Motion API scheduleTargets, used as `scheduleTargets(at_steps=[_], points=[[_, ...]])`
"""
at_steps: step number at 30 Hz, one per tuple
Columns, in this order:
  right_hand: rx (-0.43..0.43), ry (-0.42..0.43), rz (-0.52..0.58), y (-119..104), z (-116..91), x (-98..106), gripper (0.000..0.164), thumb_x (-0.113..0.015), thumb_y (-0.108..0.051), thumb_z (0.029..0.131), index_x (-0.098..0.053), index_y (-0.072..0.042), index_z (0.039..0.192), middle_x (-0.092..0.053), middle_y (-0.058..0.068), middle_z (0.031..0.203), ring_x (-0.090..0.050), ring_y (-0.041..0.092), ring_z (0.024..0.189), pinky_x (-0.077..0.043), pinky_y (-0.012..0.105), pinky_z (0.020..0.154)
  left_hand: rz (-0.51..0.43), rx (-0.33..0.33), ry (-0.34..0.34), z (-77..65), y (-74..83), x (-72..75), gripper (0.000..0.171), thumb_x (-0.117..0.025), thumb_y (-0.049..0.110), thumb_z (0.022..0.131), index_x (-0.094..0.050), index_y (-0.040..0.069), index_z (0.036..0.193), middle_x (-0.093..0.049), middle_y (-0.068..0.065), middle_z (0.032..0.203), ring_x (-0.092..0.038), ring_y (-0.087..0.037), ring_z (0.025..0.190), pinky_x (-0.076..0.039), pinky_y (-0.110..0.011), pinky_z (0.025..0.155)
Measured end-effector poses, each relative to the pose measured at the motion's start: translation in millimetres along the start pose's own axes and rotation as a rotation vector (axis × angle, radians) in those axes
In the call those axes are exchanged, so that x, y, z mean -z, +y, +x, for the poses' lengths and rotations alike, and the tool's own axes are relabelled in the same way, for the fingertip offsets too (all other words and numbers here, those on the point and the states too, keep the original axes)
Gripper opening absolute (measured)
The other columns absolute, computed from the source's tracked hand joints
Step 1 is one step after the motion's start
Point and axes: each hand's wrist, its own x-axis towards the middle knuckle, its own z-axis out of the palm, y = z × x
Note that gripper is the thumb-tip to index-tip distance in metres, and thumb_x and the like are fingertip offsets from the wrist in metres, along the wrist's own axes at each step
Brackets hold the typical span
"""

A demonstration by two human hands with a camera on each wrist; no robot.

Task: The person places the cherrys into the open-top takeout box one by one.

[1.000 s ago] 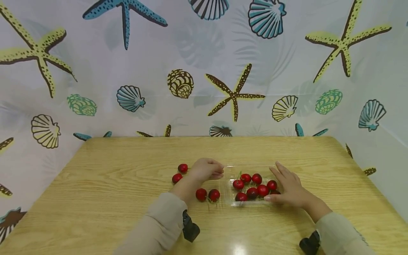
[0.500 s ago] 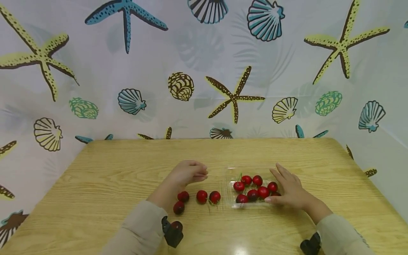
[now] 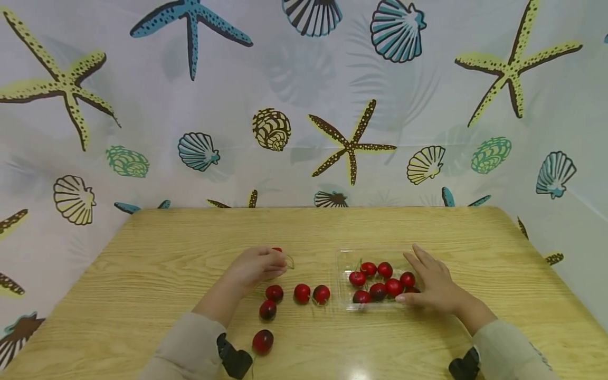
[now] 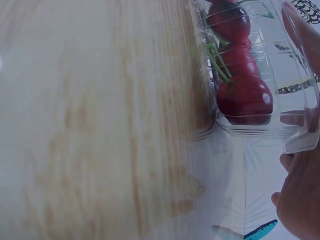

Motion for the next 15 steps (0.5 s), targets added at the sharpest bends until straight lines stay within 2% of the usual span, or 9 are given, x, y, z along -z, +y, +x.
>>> scheduleTargets(at_steps=[6,13,15], points=[[-0.009,-0.003,0.009,-0.9,-0.6,-0.2,0.091,-0.064,-0.048,0.069,-0.024,0.003,0.133,-0.008,0.023,0.139,-0.009,0.041,0.124,-0.003,0.060,0.093,-0.016,0.002,0.017,-4.9,-11.2,12.4,0.028,-0.048,0.007,0.087,-0.046,-0.016,0.104,-0.051,-0.018,0.097,-0.054,-0.026,0.091,-0.044,-0.030,0.082],[-0.020,-0.010,0.012,-2.7,-0.8,0.3,0.091,-0.065,-0.048,0.069,-0.024,0.003,0.133,-0.008,0.024,0.139,-0.008,0.041,0.124,-0.003,0.061,0.093,-0.006,0.039,0.050,-7.1,-24.8,28.5,0.031,-0.048,0.010,0.088,-0.046,-0.014,0.108,-0.054,-0.013,0.093,-0.055,-0.016,0.083,-0.046,-0.026,0.079],[-0.018,-0.010,0.010,-3.0,-0.6,0.7,0.090,-0.064,-0.047,0.069,-0.024,0.003,0.133,-0.008,0.024,0.139,-0.008,0.041,0.124,-0.003,0.061,0.093,-0.011,0.043,0.053,-8.6,-26.3,31.8,0.032,-0.048,0.009,0.088,-0.044,-0.015,0.109,-0.053,-0.014,0.094,-0.055,-0.017,0.084,-0.046,-0.027,0.080]])
